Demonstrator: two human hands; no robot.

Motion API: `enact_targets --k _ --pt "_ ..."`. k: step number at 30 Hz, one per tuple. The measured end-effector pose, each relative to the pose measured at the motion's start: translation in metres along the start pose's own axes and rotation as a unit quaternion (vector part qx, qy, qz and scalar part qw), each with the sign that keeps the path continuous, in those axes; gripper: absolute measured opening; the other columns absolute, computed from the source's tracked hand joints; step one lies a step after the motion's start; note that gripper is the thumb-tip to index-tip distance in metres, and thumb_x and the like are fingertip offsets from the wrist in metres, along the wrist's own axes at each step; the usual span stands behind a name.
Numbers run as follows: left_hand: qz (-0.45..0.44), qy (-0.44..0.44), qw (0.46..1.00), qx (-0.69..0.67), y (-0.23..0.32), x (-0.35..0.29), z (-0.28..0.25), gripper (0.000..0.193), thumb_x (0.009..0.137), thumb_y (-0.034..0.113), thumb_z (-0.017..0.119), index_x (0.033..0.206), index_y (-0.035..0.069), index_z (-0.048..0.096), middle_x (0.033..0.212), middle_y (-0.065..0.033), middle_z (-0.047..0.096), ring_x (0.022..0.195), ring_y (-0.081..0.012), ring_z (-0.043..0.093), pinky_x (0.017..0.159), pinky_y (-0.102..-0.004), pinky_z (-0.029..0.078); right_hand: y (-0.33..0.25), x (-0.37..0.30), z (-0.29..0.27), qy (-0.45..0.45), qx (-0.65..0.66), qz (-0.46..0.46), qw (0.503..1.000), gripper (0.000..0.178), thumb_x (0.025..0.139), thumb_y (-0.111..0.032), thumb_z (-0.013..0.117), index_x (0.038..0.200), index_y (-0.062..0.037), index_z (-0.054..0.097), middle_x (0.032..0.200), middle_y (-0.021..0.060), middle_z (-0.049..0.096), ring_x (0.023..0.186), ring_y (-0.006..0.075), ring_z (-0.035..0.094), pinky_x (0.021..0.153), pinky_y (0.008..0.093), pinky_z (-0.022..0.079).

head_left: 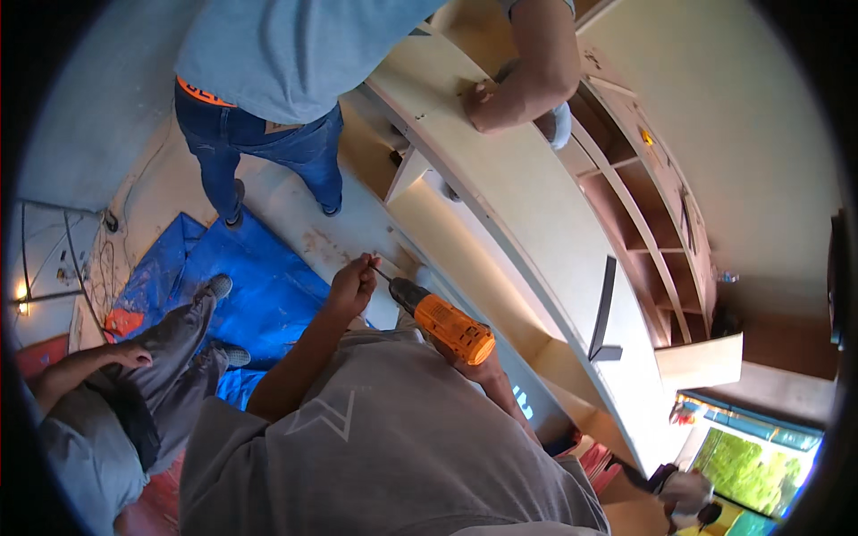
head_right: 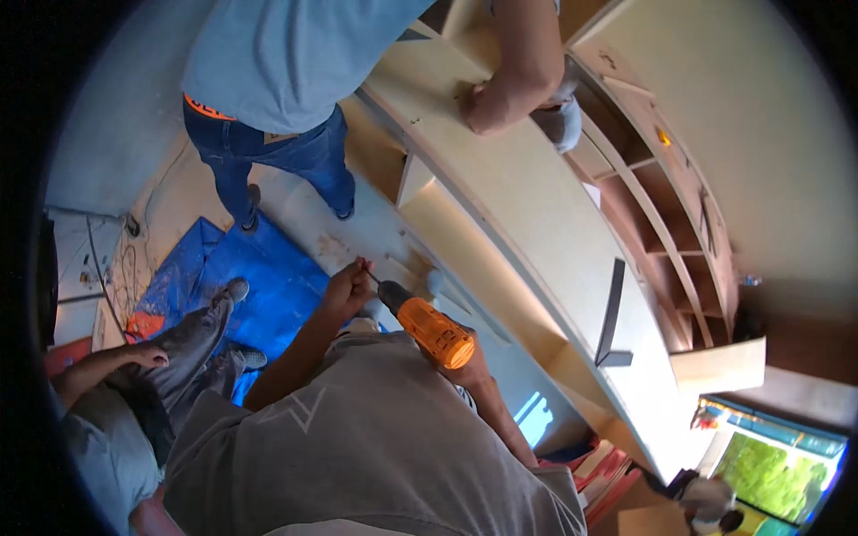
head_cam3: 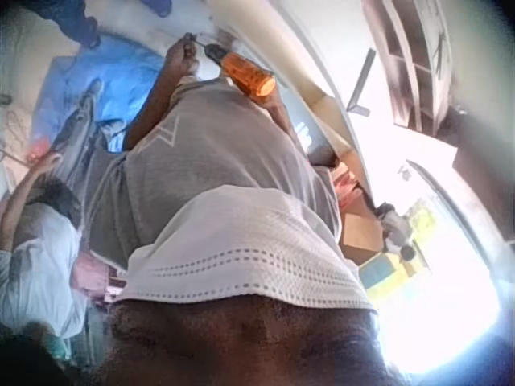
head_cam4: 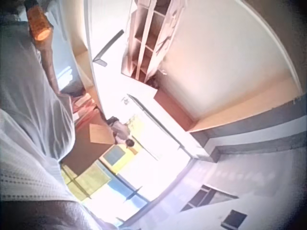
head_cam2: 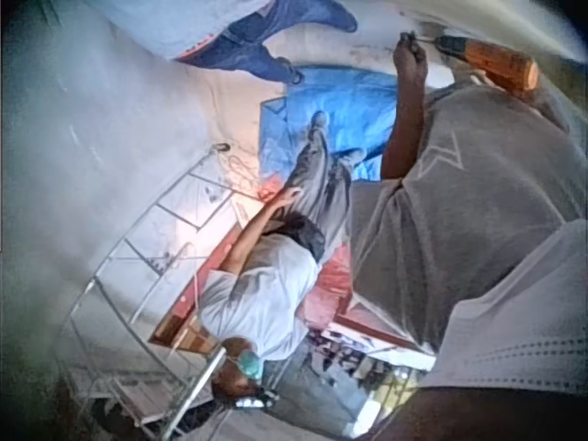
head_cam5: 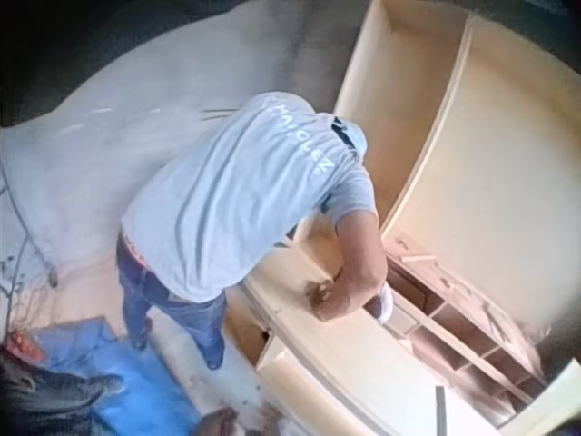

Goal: The person retrieves screws from a box and fastens wooden frame panels together using a power drill.

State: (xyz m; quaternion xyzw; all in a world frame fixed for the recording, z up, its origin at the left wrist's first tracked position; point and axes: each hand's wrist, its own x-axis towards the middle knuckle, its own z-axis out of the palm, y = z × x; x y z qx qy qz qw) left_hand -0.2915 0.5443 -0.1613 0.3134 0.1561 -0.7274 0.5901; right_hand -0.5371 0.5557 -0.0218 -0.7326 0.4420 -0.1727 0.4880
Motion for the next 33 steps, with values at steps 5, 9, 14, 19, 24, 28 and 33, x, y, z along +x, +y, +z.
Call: enact_targets --k 5,9,14,19,24,28,33 --pt "0.122 0.040 0.991 0.045 -0.006 0.025 0.047 0.013 0.092 0.017 0.049 0.092 0.004 0.051 0.078 -0.0061 0.057 0.052 -0.0049 0.040 0.042 -0.0190 0.032 0.022 0.047 -0.050 -0.029 -0.025 -0.090 0.995 0.040 0.069 -0.009 0.070 0.106 -0.0026 0.058 0.103 0.0137 0.061 0.092 0.0284 0.060 0.081 0.0330 0.048" --pt "0.185 0.072 0.979 0.055 -0.011 0.030 0.075 0.012 0.092 0.016 0.049 0.091 0.005 0.050 0.088 -0.0085 0.060 0.052 -0.0048 0.041 0.045 -0.0182 0.033 0.045 0.070 -0.076 -0.086 -0.034 -0.087 0.992 0.035 0.073 -0.012 0.069 0.106 -0.0043 0.059 0.100 0.0090 0.063 0.089 0.0215 0.062 0.077 0.0293 0.048" --pt "0.142 -0.025 0.985 -0.093 -0.014 0.058 0.094 0.012 0.095 0.015 0.043 0.090 0.005 0.048 0.087 -0.0059 0.059 0.053 -0.0048 0.039 0.046 -0.0188 0.033 0.027 0.093 -0.108 -0.078 0.125 0.161 0.976 0.034 0.073 -0.012 0.071 0.104 -0.0031 0.059 0.100 0.0080 0.063 0.089 0.0170 0.061 0.078 0.0292 0.049" --pt "0.110 0.005 0.979 -0.173 -0.003 0.086 0.099 0.011 0.096 0.012 0.039 0.089 0.005 0.044 0.089 -0.0077 0.056 0.051 -0.0054 0.037 0.046 -0.0185 0.031 0.043 0.113 -0.102 -0.048 0.068 -0.058 0.995 0.035 0.072 -0.010 0.072 0.103 -0.0010 0.059 0.093 0.0093 0.065 0.084 0.0167 0.063 0.073 0.0284 0.050" --pt "0.069 0.004 0.975 -0.212 0.010 0.110 0.091 0.012 0.096 0.013 0.040 0.086 0.006 0.043 0.093 -0.0096 0.055 0.051 -0.0046 0.035 0.045 -0.0179 0.030 0.029 0.124 -0.100 -0.058 0.025 0.033 0.997 0.029 0.077 -0.009 0.069 0.103 -0.0028 0.059 0.096 0.0064 0.063 0.085 0.0131 0.061 0.074 0.0253 0.050" --pt "0.039 0.020 0.988 -0.150 0.021 0.110 0.089 0.011 0.095 0.014 0.043 0.088 0.006 0.045 0.092 -0.0092 0.056 0.051 -0.0036 0.036 0.044 -0.0169 0.029 0.040 0.129 -0.100 -0.042 0.308 0.111 0.944 0.037 0.072 -0.009 0.072 0.106 -0.0008 0.058 0.099 0.0097 0.063 0.087 0.0184 0.062 0.075 0.0288 0.050" --pt "0.059 0.028 0.990 -0.122 0.033 0.110 0.109 0.012 0.094 0.016 0.046 0.090 0.004 0.047 0.089 -0.0080 0.057 0.052 -0.0024 0.037 0.044 -0.0159 0.029 0.033 0.149 -0.103 -0.034 0.190 0.059 0.979 0.034 0.073 -0.008 0.071 0.103 -0.0011 0.058 0.096 0.0089 0.064 0.086 0.0182 0.062 0.075 0.0283 0.050"
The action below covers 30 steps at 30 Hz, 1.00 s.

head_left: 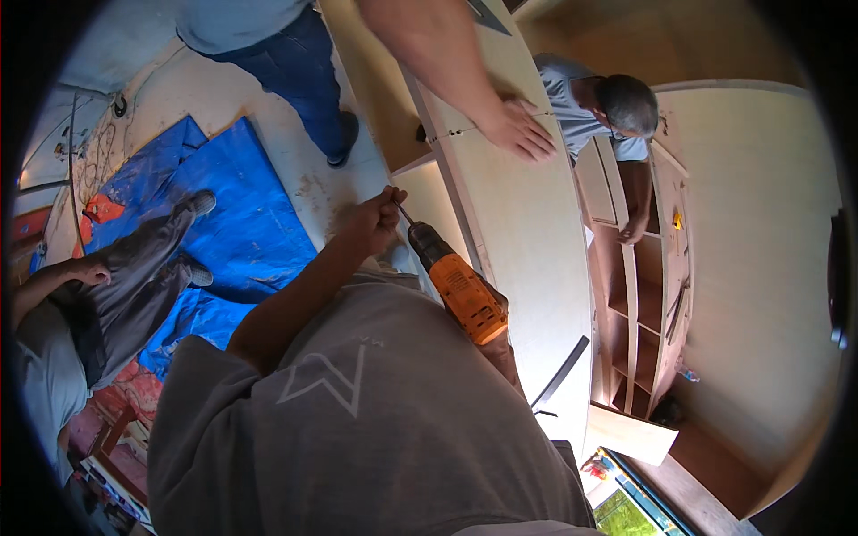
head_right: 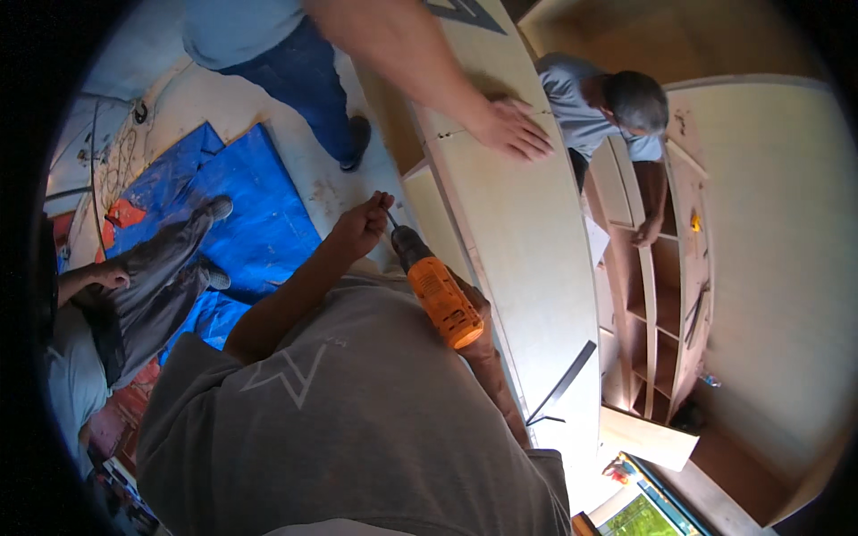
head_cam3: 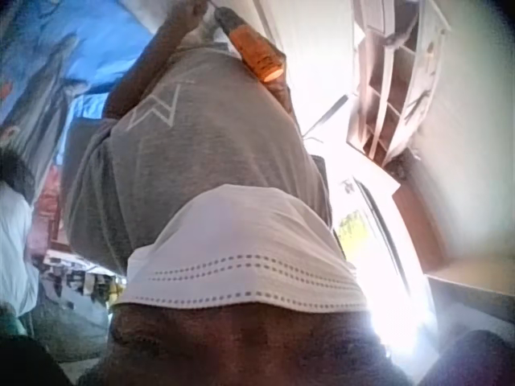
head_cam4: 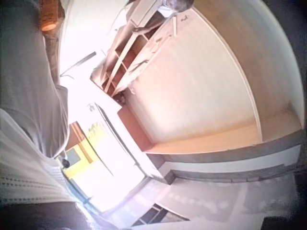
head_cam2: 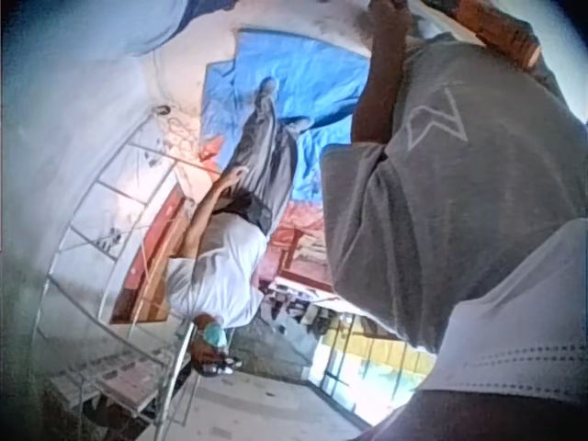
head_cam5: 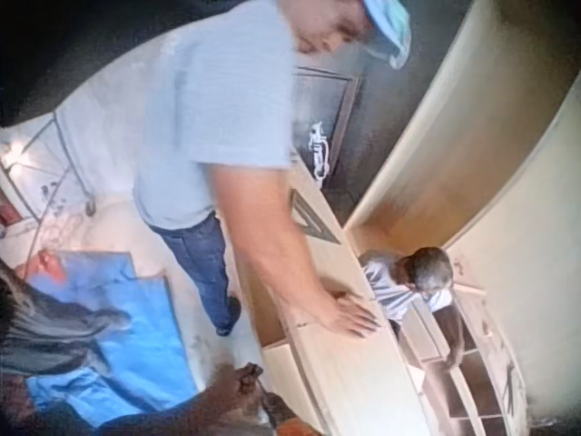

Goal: The person retrieves screws from a box and fastens wooden frame panels together using a power drill.

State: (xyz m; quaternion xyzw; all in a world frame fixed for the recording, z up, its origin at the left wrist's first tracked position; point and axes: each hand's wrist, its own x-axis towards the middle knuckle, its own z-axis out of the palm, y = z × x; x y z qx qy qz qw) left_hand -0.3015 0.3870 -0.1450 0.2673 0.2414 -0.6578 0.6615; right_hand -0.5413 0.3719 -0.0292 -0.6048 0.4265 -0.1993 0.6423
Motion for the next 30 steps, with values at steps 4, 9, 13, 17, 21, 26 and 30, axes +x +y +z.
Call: enact_targets --k 4,9,13,17,21,26,30 --pt "0.020 -0.023 1.000 0.004 0.004 0.000 0.016 0.014 0.094 0.017 0.045 0.091 0.004 0.048 0.090 -0.0073 0.058 0.052 -0.0019 0.038 0.045 -0.0158 0.031 -0.003 0.001 0.002 0.028 0.066 0.046 0.996 0.030 0.073 -0.008 0.070 0.101 -0.0018 0.059 0.094 0.0072 0.064 0.084 0.0170 0.063 0.074 0.0279 0.050" --pt "0.042 -0.075 0.996 0.028 -0.003 0.001 0.036 0.014 0.094 0.017 0.044 0.091 0.004 0.048 0.091 -0.0068 0.058 0.051 -0.0017 0.038 0.046 -0.0157 0.031 0.007 -0.006 -0.009 0.039 -0.078 0.031 0.996 0.030 0.075 -0.015 0.070 0.100 -0.0027 0.059 0.093 0.0073 0.064 0.082 0.0172 0.063 0.070 0.0286 0.050" --pt "0.021 -0.094 0.994 0.047 -0.019 0.004 0.051 0.015 0.095 0.017 0.044 0.093 0.003 0.048 0.089 -0.0054 0.055 0.053 -0.0016 0.038 0.046 -0.0154 0.032 -0.022 0.002 -0.032 0.004 -0.344 -0.233 0.910 0.039 0.070 -0.014 0.072 0.105 -0.0024 0.059 0.101 0.0116 0.063 0.086 0.0222 0.062 0.073 0.0324 0.049" --pt "0.015 -0.112 0.993 0.014 -0.040 0.009 0.057 0.016 0.095 0.018 0.044 0.096 0.002 0.048 0.090 -0.0048 0.053 0.055 -0.0019 0.039 0.047 -0.0151 0.033 -0.018 -0.011 -0.038 0.040 -0.212 -0.128 0.968 0.037 0.070 -0.012 0.071 0.104 -0.0012 0.059 0.099 0.0123 0.063 0.085 0.0246 0.062 0.070 0.0348 0.048" --pt "-0.019 -0.081 0.997 0.001 -0.069 0.014 0.077 0.014 0.094 0.016 0.047 0.099 0.003 0.049 0.095 -0.0057 0.055 0.055 -0.0019 0.040 0.047 -0.0152 0.034 -0.029 -0.014 -0.059 0.060 -0.124 0.008 0.990 0.028 0.079 -0.010 0.065 0.104 -0.0025 0.057 0.091 0.0082 0.063 0.076 0.0162 0.061 0.065 0.0279 0.050" --pt "-0.032 -0.043 0.998 -0.018 -0.083 0.039 0.120 0.008 0.093 0.014 0.044 0.096 0.007 0.047 0.087 -0.0101 0.061 0.051 -0.0036 0.038 0.042 -0.0173 0.031 -0.073 0.021 -0.094 0.028 -0.027 -0.015 0.999 0.033 0.080 -0.001 0.063 0.111 0.0001 0.052 0.095 0.0113 0.062 0.072 0.0144 0.060 0.064 0.0277 0.052" --pt "-0.041 -0.102 0.986 -0.129 -0.087 0.058 0.141 0.014 0.094 0.012 0.040 0.104 0.003 0.044 0.090 -0.0122 0.058 0.052 -0.0046 0.039 0.044 -0.0184 0.034 -0.125 0.058 -0.099 0.075 -0.200 0.067 0.975 0.039 0.076 0.000 0.066 0.112 -0.0028 0.051 0.092 0.0091 0.062 0.074 0.0122 0.060 0.063 0.0255 0.052"
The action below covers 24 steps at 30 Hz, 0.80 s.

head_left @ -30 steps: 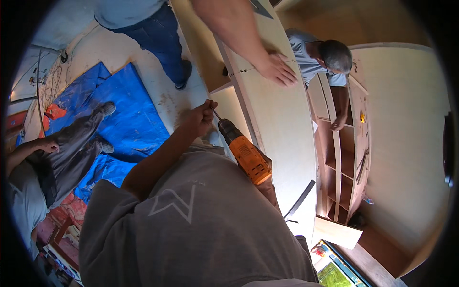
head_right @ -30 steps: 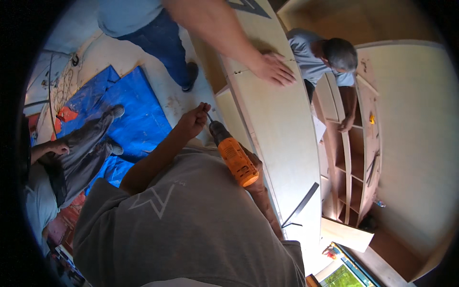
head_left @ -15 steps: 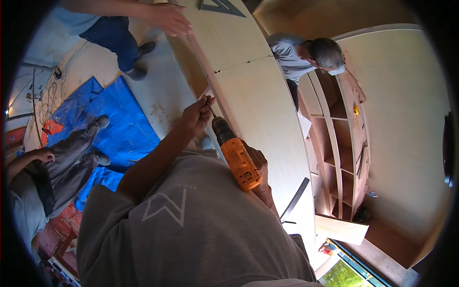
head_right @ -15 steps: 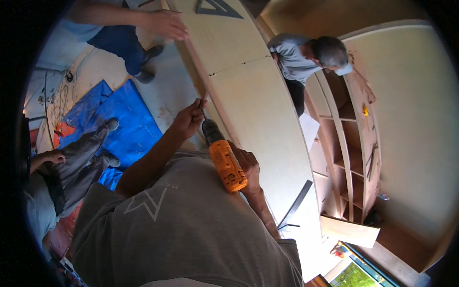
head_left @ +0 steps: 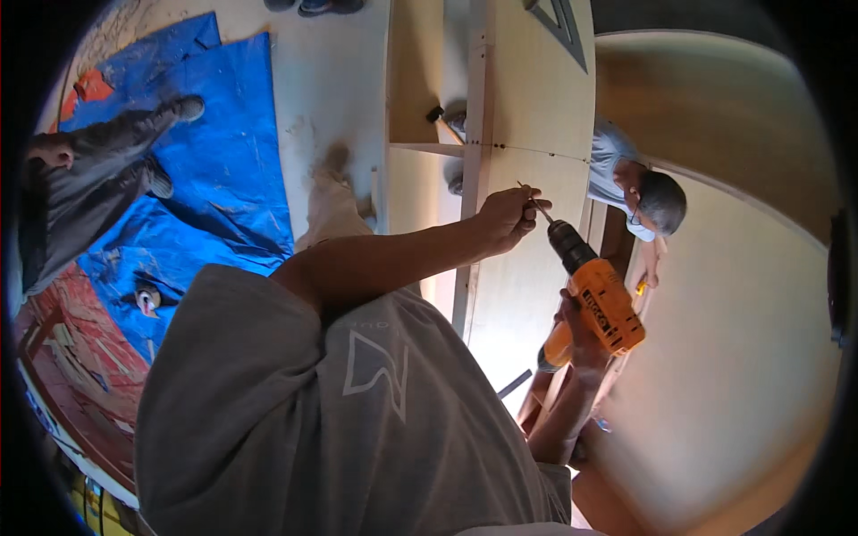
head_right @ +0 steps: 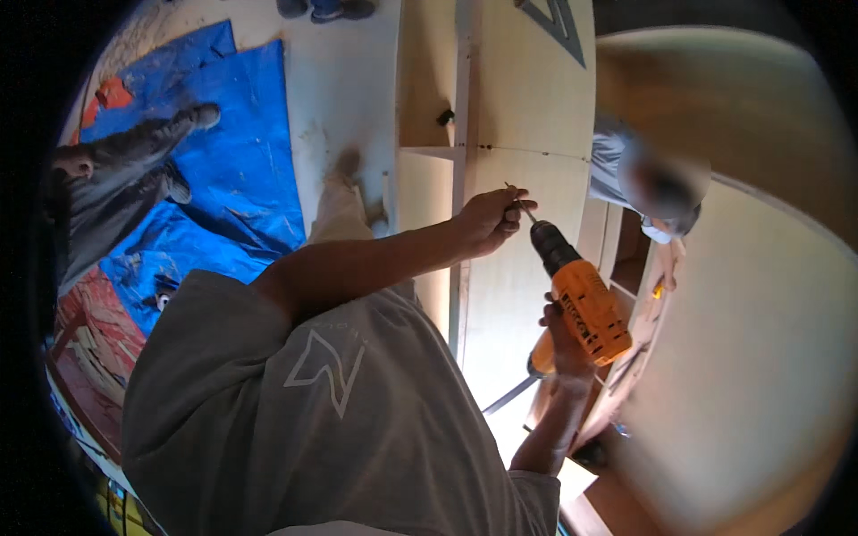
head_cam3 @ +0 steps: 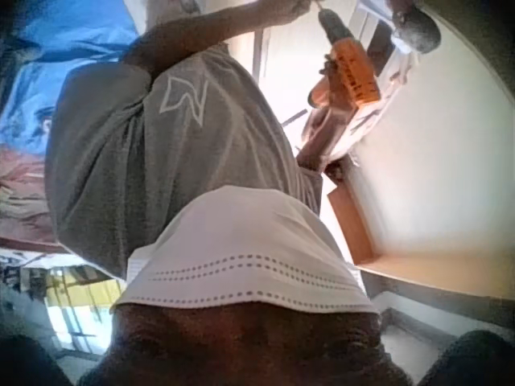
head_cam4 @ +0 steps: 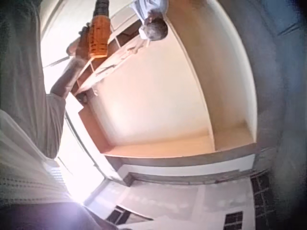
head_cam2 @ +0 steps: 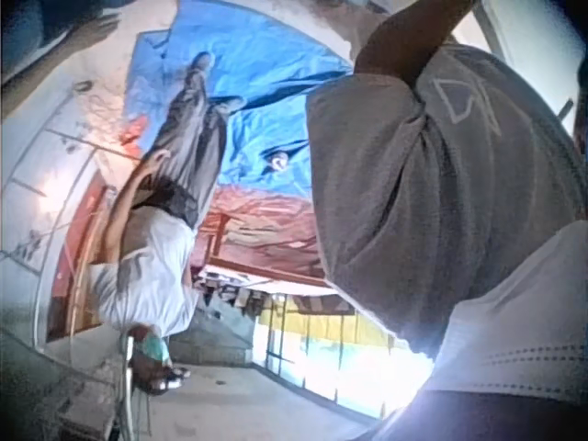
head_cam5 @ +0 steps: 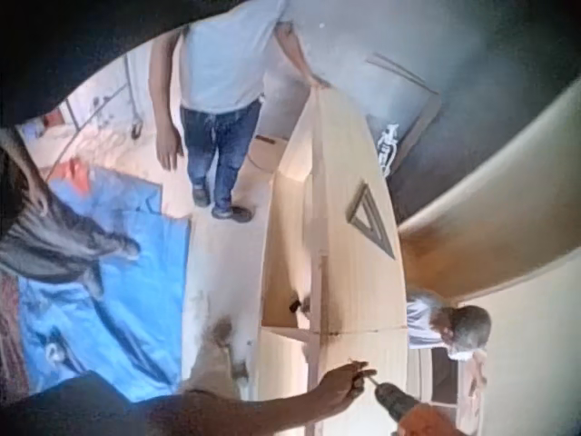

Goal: The person retrieves screws from a box and fastens wooden frame panels together using a power drill.

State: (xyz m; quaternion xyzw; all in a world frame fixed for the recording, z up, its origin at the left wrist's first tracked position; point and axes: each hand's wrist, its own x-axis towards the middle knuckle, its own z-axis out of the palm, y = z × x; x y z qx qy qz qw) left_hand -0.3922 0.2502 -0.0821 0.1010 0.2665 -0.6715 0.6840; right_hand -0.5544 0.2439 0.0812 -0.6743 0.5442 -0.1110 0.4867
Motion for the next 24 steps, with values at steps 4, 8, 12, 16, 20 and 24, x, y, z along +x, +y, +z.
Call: enact_targets --k 4,8,12,16,20,24 --pt "0.030 0.020 0.999 -0.021 0.008 0.008 0.011 0.015 0.095 0.010 0.036 0.104 0.002 0.044 0.088 -0.0128 0.058 0.052 -0.0051 0.041 0.044 -0.0185 0.034 -0.042 0.036 0.000 0.003 -0.085 0.040 0.996 0.034 0.076 -0.002 0.068 0.107 -0.0030 0.054 0.083 0.0056 0.062 0.065 0.0098 0.058 0.062 0.0238 0.050" --pt "0.042 0.011 0.998 -0.035 0.010 0.013 0.017 0.015 0.095 0.009 0.034 0.103 0.003 0.045 0.088 -0.0118 0.058 0.052 -0.0050 0.042 0.044 -0.0178 0.034 -0.064 0.069 -0.012 -0.090 -0.107 -0.033 0.990 0.034 0.076 -0.002 0.069 0.106 -0.0025 0.055 0.084 0.0070 0.063 0.066 0.0122 0.061 0.058 0.0239 0.052" --pt "0.056 -0.012 0.997 -0.058 0.011 0.019 0.016 0.015 0.096 0.011 0.035 0.102 0.003 0.046 0.087 -0.0107 0.058 0.051 -0.0051 0.042 0.044 -0.0175 0.034 -0.077 0.086 -0.016 -0.099 -0.133 -0.013 0.986 0.030 0.077 -0.004 0.068 0.104 -0.0019 0.056 0.086 0.0075 0.064 0.064 0.0112 0.060 0.057 0.0242 0.051" --pt "0.054 -0.003 0.996 -0.073 0.011 0.019 0.020 0.015 0.096 0.011 0.036 0.104 0.003 0.045 0.087 -0.0110 0.058 0.051 -0.0050 0.041 0.044 -0.0174 0.033 -0.088 0.091 -0.017 -0.101 -0.146 0.039 0.983 0.027 0.077 -0.005 0.069 0.101 -0.0013 0.058 0.085 0.0059 0.064 0.066 0.0107 0.060 0.059 0.0248 0.052" --pt "0.069 -0.018 0.993 -0.092 0.015 0.019 0.018 0.015 0.096 0.010 0.036 0.105 0.002 0.045 0.087 -0.0109 0.058 0.051 -0.0050 0.041 0.044 -0.0176 0.033 -0.098 0.093 -0.007 -0.124 -0.151 0.017 0.981 0.028 0.077 -0.006 0.069 0.102 -0.0006 0.058 0.088 0.0064 0.064 0.070 0.0113 0.061 0.062 0.0249 0.053" --pt "0.062 -0.010 0.992 -0.106 0.017 0.020 0.016 0.015 0.095 0.009 0.036 0.105 0.001 0.044 0.088 -0.0115 0.059 0.051 -0.0051 0.041 0.044 -0.0174 0.033 -0.101 0.096 0.000 -0.118 -0.172 0.022 0.978 0.028 0.078 -0.006 0.068 0.104 -0.0013 0.058 0.088 0.0055 0.065 0.072 0.0114 0.062 0.063 0.0248 0.052"
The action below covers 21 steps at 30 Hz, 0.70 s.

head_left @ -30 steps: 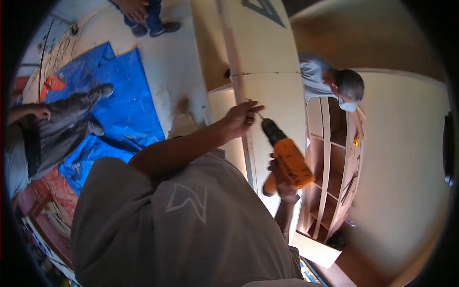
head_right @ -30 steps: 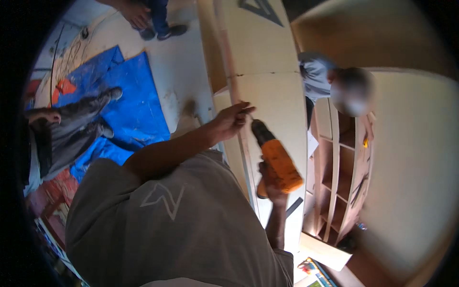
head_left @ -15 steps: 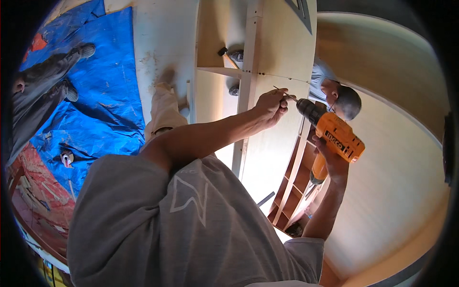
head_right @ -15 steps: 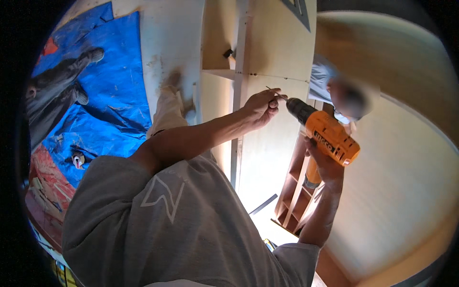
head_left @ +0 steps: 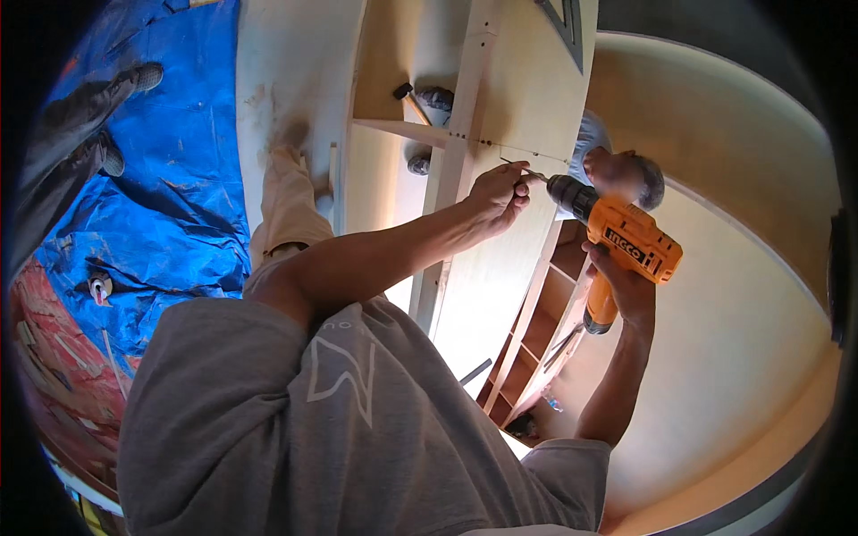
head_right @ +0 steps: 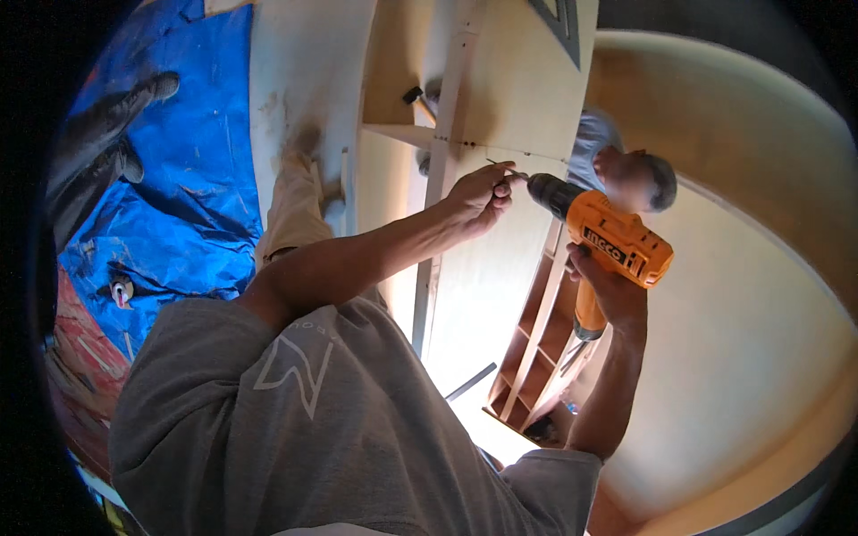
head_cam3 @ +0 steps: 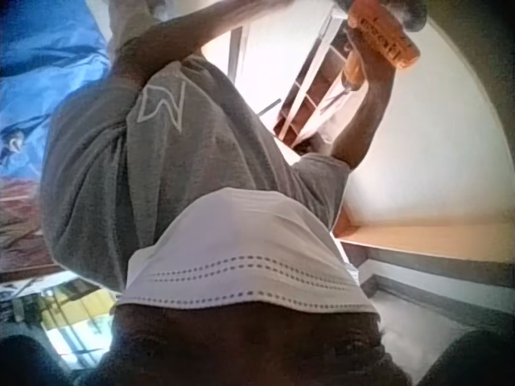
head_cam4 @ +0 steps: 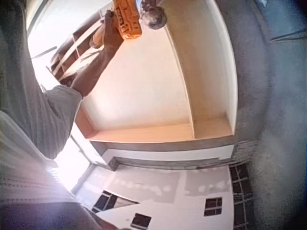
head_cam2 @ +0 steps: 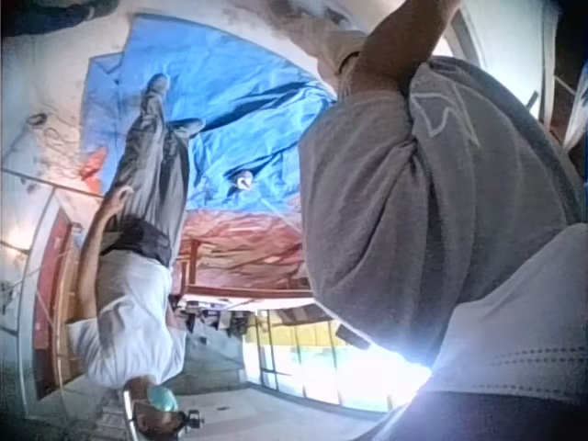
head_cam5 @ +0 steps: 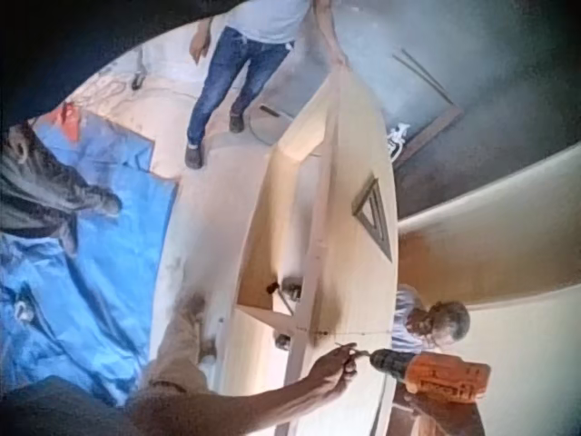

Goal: The person retrieves screws from a box and fastens wooden frame panels together using a power drill.

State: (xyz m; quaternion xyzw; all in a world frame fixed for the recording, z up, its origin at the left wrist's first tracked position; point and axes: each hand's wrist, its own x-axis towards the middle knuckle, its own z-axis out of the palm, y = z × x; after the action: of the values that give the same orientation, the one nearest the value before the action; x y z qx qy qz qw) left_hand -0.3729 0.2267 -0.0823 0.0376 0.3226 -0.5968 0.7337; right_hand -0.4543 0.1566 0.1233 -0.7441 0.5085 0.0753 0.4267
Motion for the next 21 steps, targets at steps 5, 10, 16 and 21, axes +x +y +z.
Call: enact_targets --k 5,10,16,21 --pt "0.004 -0.012 1.000 -0.023 0.006 0.000 -0.006 0.019 0.095 0.009 0.037 0.108 0.000 0.046 0.089 -0.0125 0.059 0.052 -0.0047 0.040 0.045 -0.0168 0.034 -0.008 0.008 0.001 -0.005 -0.059 0.009 0.998 0.026 0.077 -0.006 0.068 0.102 -0.0020 0.059 0.084 0.0038 0.064 0.068 0.0104 0.059 0.061 0.0245 0.050" --pt "-0.073 -0.081 0.973 0.202 0.021 -0.043 -0.033 0.026 0.095 0.012 0.036 0.114 -0.002 0.048 0.077 -0.0067 0.052 0.050 -0.0060 0.033 0.042 -0.0214 0.029 -0.013 0.012 -0.003 0.002 -0.096 0.025 0.995 0.023 0.075 -0.007 0.069 0.096 -0.0023 0.060 0.079 0.0033 0.062 0.064 0.0097 0.056 0.063 0.0239 0.047" --pt "0.066 0.037 0.938 0.338 0.098 -0.042 -0.125 0.022 0.094 0.027 0.043 0.104 0.011 0.053 0.064 0.0050 0.037 0.050 -0.0035 0.031 0.042 -0.0190 0.024 -0.022 0.014 -0.004 -0.013 -0.113 0.023 0.993 0.026 0.079 -0.007 0.063 0.104 -0.0008 0.056 0.086 0.0058 0.063 0.066 0.0109 0.055 0.064 0.0260 0.049" --pt "0.116 -0.004 0.882 0.457 0.094 -0.014 -0.115 0.027 0.094 0.020 0.040 0.115 0.009 0.052 0.065 0.0033 0.038 0.053 -0.0067 0.034 0.045 -0.0213 0.029 -0.018 0.016 -0.003 -0.017 -0.148 0.016 0.989 0.030 0.079 -0.004 0.061 0.108 -0.0024 0.054 0.087 0.0089 0.062 0.063 0.0130 0.056 0.062 0.0269 0.049"
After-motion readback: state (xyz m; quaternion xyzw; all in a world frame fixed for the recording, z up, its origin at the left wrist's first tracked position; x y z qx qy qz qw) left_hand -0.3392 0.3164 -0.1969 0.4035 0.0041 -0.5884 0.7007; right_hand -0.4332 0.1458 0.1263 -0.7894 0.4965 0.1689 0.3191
